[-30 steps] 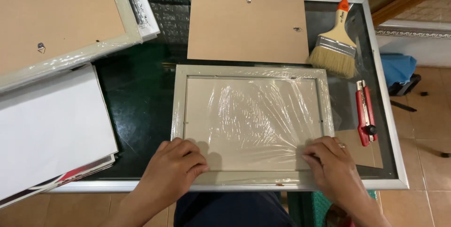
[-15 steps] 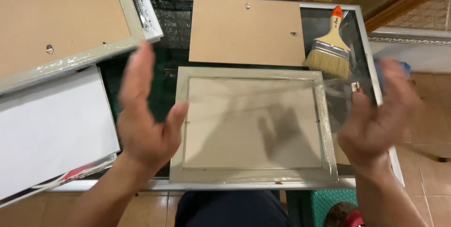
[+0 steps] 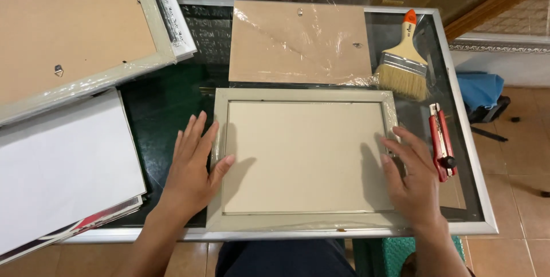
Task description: The recorder removes plastic wrapping from a picture frame and cleans the glass inside using a brush and a cloth.
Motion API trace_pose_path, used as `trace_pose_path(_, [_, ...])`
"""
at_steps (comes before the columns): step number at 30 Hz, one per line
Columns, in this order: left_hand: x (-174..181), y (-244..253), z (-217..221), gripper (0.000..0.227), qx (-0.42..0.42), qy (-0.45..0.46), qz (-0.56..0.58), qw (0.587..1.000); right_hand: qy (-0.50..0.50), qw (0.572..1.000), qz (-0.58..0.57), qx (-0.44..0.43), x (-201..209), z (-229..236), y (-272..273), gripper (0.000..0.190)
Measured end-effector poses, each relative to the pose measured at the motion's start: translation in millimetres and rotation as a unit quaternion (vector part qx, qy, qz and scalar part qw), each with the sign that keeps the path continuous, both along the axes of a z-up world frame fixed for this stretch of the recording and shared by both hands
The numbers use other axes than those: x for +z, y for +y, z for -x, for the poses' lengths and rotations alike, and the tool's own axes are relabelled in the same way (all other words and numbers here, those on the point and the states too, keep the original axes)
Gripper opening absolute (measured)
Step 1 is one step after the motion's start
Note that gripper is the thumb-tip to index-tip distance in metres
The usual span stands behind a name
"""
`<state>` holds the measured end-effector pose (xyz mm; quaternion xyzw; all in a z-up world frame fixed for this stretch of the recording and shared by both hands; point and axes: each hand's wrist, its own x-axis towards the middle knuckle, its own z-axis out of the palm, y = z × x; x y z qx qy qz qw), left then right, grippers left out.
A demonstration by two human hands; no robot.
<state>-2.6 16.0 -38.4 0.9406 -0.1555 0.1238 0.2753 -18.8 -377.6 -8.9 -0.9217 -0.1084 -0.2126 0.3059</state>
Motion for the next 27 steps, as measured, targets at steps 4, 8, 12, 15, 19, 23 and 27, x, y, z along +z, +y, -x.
trace_pose_path(4, [-8.3,-2.2,-2.7,0.065,0.01,0.068,-0.014,0.998,0.094,0.992,-0.058,-0.066,-17.2,-2.2,-6.8,0.032])
trace_pose_path(8, [-10.7,-4.2,-3.1,0.061,0.021,0.077,-0.01,0.997,0.073,0.995,0.009,-0.068,-3.8,-12.1,-10.4,0.031])
trace_pose_path(12, [-12.6,-5.8,-1.8,0.06,0.037,0.073,-0.023,0.996,0.159,0.978,-0.069,-0.12,36.1,-47.7,-14.5,0.037])
trace_pose_path(15, [-14.9,-7.0,-2.6,0.059,0.049,0.073,-0.037,0.995,0.184,0.974,-0.051,-0.12,44.2,-67.2,-17.6,0.035])
trace_pose_path(19, [-6.3,-9.4,-2.3,0.062,0.053,0.073,-0.01,0.996,0.112,0.99,0.089,-0.021,14.3,-72.7,-19.0,0.032])
trace_pose_path(23, [7.1,-12.4,-7.7,0.056,0.05,0.077,-0.001,0.996,0.13,0.988,0.08,-0.012,-6.7,-77.0,-29.4,0.028])
trace_pose_path(27, [13.0,-16.7,-18.6,0.049,0.034,0.093,-0.017,0.995,0.174,0.979,0.099,-0.043,-16.9,-79.2,-48.7,0.027])
